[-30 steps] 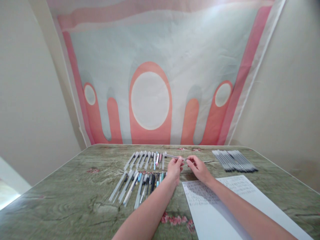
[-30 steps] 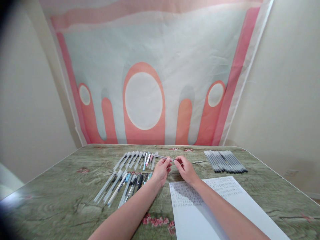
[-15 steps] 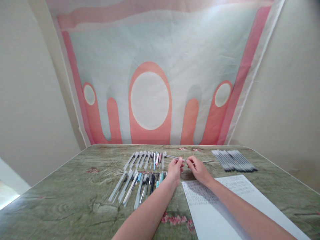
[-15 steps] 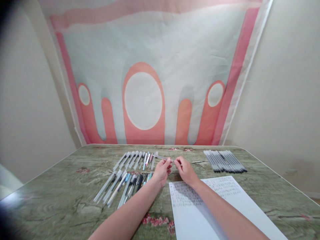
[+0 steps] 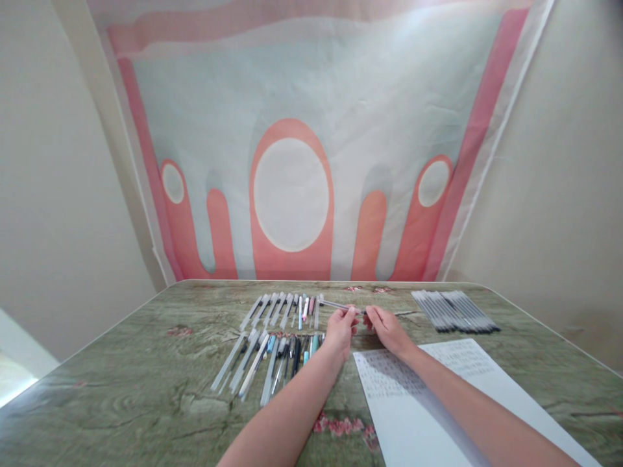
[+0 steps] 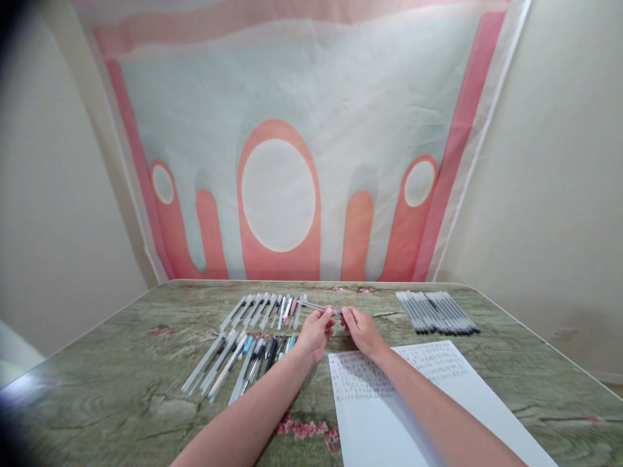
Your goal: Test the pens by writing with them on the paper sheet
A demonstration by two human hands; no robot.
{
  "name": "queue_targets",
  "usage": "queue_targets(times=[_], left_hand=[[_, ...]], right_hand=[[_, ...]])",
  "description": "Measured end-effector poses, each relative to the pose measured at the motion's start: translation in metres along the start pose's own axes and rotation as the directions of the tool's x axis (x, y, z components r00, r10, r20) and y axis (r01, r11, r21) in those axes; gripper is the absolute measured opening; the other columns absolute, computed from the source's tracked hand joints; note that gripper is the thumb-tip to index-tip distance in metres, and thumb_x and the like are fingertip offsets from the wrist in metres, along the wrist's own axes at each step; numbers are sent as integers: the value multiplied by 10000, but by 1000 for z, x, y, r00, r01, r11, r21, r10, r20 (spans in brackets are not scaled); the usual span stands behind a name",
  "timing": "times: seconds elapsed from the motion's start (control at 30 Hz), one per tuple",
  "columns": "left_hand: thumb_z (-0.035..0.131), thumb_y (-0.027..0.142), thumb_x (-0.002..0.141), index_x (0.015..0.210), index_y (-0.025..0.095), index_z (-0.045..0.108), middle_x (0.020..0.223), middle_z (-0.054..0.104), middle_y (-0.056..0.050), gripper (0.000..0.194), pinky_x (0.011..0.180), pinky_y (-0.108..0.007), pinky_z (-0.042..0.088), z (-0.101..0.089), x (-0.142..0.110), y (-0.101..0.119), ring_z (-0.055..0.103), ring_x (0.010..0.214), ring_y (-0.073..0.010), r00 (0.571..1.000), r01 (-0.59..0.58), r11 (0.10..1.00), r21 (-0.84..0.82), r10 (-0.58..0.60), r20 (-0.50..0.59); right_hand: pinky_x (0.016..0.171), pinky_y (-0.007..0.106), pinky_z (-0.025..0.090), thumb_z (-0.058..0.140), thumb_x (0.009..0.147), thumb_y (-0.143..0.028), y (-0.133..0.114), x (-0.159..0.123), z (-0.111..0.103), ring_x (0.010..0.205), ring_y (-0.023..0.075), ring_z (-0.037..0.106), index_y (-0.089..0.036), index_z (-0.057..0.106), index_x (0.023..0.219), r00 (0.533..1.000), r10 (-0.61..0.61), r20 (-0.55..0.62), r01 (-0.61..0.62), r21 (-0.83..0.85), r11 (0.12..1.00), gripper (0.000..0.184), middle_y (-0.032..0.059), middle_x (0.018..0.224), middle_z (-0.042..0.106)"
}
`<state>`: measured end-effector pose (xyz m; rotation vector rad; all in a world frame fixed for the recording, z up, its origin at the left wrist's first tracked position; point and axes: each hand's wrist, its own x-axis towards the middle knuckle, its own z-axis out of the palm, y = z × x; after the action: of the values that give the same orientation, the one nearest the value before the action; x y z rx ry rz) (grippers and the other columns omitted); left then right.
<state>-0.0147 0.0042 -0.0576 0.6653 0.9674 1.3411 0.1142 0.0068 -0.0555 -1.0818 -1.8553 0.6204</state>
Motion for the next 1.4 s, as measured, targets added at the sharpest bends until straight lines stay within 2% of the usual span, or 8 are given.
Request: queue_targets(times=[0.1, 0.27, 0.47, 0.77, 0.87, 1.0, 1.27, 1.4], left_hand=[[668, 348, 626, 858, 159, 572, 761, 589, -7, 314, 494, -166, 326, 0, 0, 0, 485, 573, -59, 1000, 0, 1000, -5, 0, -13], [669, 341, 624, 844, 151, 575, 754, 583, -10, 305, 488, -164, 321, 0, 0, -2, 477, 567, -55, 1000, -1, 1000, 5, 0, 6], [649, 344, 642, 841, 150, 572, 768, 582, -13, 288, 485, -163, 314, -1, 3, -1, 461, 554, -48, 999, -14, 1000, 5, 14, -33], [652, 357, 636, 889, 164, 570, 782, 589, -2, 328, 508, -170, 326, 0, 0, 1, 473, 569, -52, 1000, -22, 999, 25, 22, 8], [657, 352, 632, 887, 161, 571, 763, 587, -3, 330, 505, -171, 324, 0, 0, 0, 475, 567, -55, 1000, -24, 999, 37, 23, 20], [663, 351, 625, 880, 155, 571, 751, 585, -6, 334, 499, -173, 320, 0, 0, -1, 472, 553, -54, 1000, -13, 999, 40, 12, 16], [661, 348, 628, 874, 155, 563, 710, 566, 3, 327, 486, -166, 311, -2, 2, -1, 462, 545, -53, 998, -39, 998, 50, 37, 44], [660, 363, 624, 868, 162, 568, 685, 554, 10, 329, 487, -167, 309, -3, 3, 0, 461, 544, -55, 996, -66, 995, 77, 61, 70]], right_hand=[[561, 252, 395, 354, 854, -416, 0, 0, 0, 579, 137, 518, -192, 503, 803, 999, -22, -26, 22, -1, 1000, 275, -5, 651, 557], [550, 250, 382, 285, 876, -418, 2, 0, 0, 536, 131, 499, -193, 473, 630, 1000, 12, 5, -12, -7, 1000, 383, -11, 560, 524], [546, 243, 388, 391, 842, -407, 0, -1, 0, 559, 128, 512, -190, 487, 841, 1000, -10, 9, 10, 19, 1000, 237, -17, 651, 551], [599, 261, 394, 346, 864, -385, -1, -1, 0, 589, 136, 523, -196, 488, 844, 1000, -25, 3, 25, -36, 999, 237, -14, 651, 553], [591, 259, 387, 324, 870, -400, 1, 0, 0, 578, 135, 503, -196, 489, 718, 999, -35, 12, 36, -55, 998, 303, -13, 605, 535], [544, 249, 382, 258, 882, -436, 4, 0, 1, 514, 123, 479, -193, 473, 624, 998, 20, 57, -21, 18, 1000, 415, -18, 545, 515], [538, 239, 398, 314, 861, -456, 1, 0, -1, 532, 117, 486, -190, 475, 659, 998, 8, 62, -13, 73, 997, 370, -17, 578, 532], [496, 245, 417, 312, 850, -483, 4, 2, 0, 487, 119, 495, -190, 472, 628, 987, 69, 146, -105, 252, 962, 401, -16, 530, 527]])
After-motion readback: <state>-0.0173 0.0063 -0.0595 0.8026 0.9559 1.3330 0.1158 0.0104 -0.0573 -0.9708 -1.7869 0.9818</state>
